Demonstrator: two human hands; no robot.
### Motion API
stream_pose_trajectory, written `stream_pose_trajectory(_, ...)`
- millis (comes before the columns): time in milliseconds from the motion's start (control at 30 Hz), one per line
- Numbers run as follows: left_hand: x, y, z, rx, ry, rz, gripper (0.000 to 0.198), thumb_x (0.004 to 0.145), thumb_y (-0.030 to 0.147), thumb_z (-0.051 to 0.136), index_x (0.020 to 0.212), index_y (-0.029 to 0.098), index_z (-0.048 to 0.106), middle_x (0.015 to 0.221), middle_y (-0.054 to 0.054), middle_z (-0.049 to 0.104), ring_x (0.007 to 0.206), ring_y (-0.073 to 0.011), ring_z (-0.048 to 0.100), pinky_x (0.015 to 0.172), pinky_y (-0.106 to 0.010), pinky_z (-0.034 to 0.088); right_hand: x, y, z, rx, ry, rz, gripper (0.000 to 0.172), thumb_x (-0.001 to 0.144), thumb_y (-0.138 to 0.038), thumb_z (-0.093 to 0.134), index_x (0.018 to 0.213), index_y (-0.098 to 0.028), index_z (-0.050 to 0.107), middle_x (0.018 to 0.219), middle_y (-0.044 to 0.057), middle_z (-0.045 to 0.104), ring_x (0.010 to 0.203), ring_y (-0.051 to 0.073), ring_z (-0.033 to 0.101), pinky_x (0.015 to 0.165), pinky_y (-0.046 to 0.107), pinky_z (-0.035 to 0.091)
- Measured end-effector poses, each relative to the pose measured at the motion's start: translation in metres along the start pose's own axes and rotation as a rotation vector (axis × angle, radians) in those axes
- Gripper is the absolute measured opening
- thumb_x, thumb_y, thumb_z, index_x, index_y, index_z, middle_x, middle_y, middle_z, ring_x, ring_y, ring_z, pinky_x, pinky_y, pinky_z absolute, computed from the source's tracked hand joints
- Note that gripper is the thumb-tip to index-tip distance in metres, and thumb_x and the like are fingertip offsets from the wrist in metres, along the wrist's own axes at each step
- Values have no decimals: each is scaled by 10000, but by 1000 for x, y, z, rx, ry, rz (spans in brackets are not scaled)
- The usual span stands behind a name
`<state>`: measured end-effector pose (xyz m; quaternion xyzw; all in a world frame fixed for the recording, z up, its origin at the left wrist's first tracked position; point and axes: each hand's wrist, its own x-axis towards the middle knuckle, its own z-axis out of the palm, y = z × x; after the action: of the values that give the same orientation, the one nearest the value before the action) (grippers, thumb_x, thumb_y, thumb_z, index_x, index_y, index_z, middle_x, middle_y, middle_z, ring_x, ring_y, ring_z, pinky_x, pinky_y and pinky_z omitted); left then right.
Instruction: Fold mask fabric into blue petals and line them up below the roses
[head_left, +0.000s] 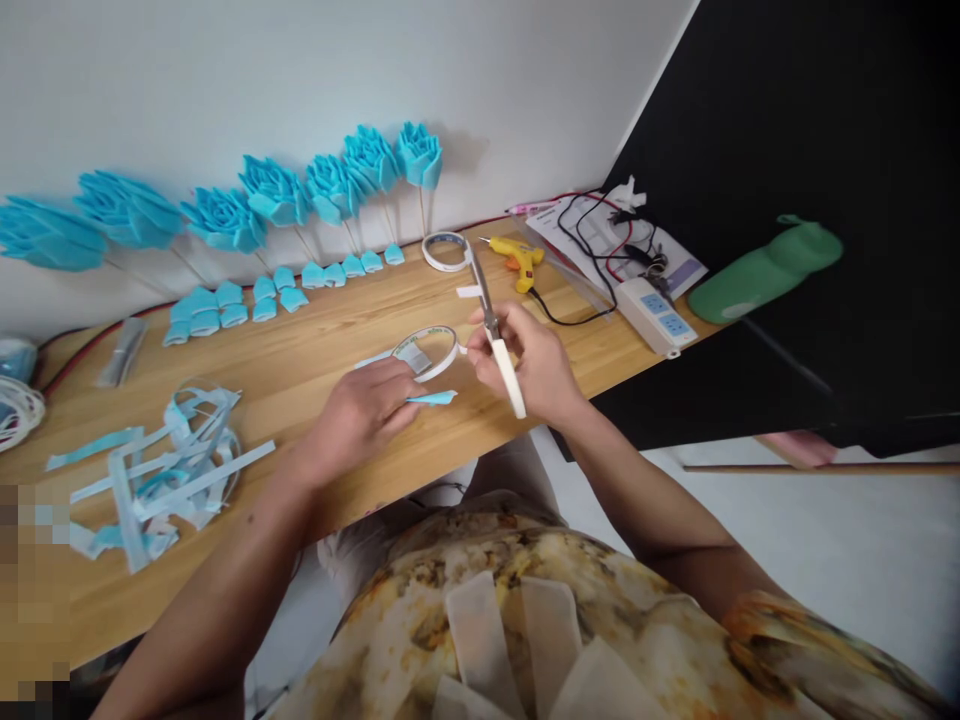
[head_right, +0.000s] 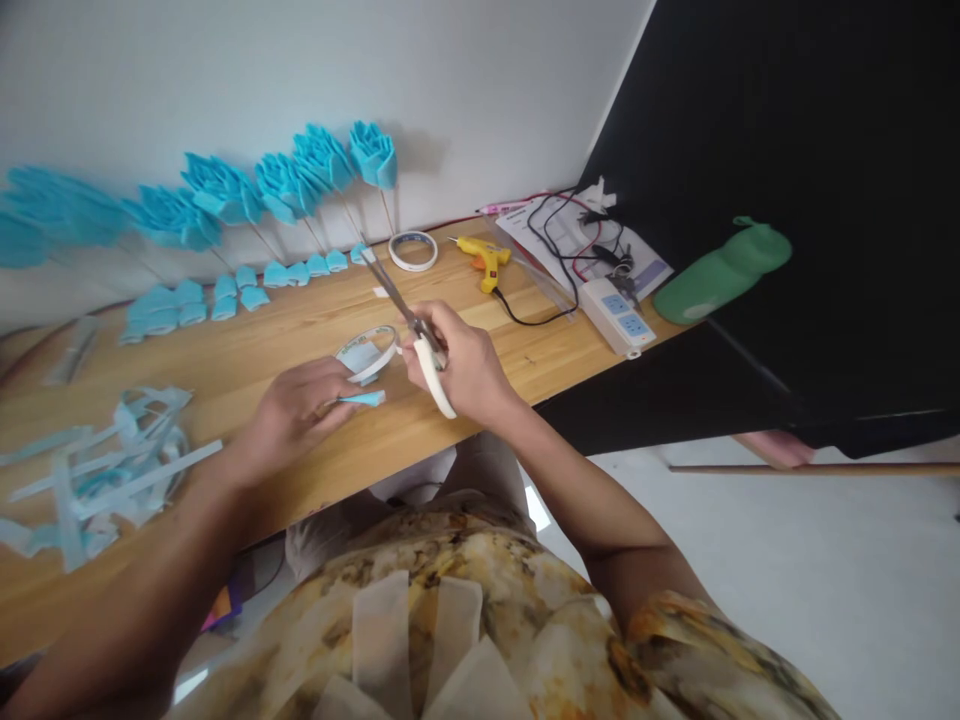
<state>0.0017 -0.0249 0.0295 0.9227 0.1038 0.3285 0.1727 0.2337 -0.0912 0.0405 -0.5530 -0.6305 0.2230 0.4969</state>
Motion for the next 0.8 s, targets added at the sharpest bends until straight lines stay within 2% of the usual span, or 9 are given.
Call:
stream_pose_trajectory(300,1,-1,-2,-172,57,-77,128,981,163,641,856,188,637,762,-2,623,683,-117,558,635,-229,412,10,-4,-9,298,-40,165,471,719,-422,878,1043,-233,593,810,-44,636,718,119,615,693,281,515)
stream_pose_trajectory(400,0,-3,-4,-259,106,-151,143,978,187,656,835,189,652,720,10,597,633,-103,530,585,-222,385,12,1,-12,483,-111,173,504,760,-496,849,1089,-235,571,820,-41,614,685,113,581,634,268,471)
stream_pose_trajectory(500,-2,-6,-5,-338,200,-239,222,977,267,682,776,187,633,689,15,570,619,-103,509,578,-228,382,7,9,-13,756,-173,152,504,836,-590,761,1140,-240,564,835,-26,610,707,129,578,660,281,482)
stream_pose_trajectory(567,-3,-8,-4,-371,231,-275,268,971,303,695,745,184,613,683,17,560,621,-103,503,589,-233,387,-2,12,-11,941,-315,161,490,883,-626,699,1150,-234,575,826,-12,614,734,148,601,683,293,504)
stream_pose_trajectory(700,-4,-8,-2,-406,224,-264,225,969,264,692,766,187,630,712,13,578,644,-107,520,609,-237,402,-25,15,-1,1196,-727,196,548,944,-696,575,1146,-188,609,821,22,637,726,174,661,658,308,530)
stream_pose_trajectory(800,-5,-7,-1,-421,208,-244,181,968,205,678,793,191,636,726,14,572,663,-110,520,618,-236,404,-36,14,11,1301,-844,284,621,930,-736,566,1170,-165,615,816,30,649,687,173,654,642,312,528)
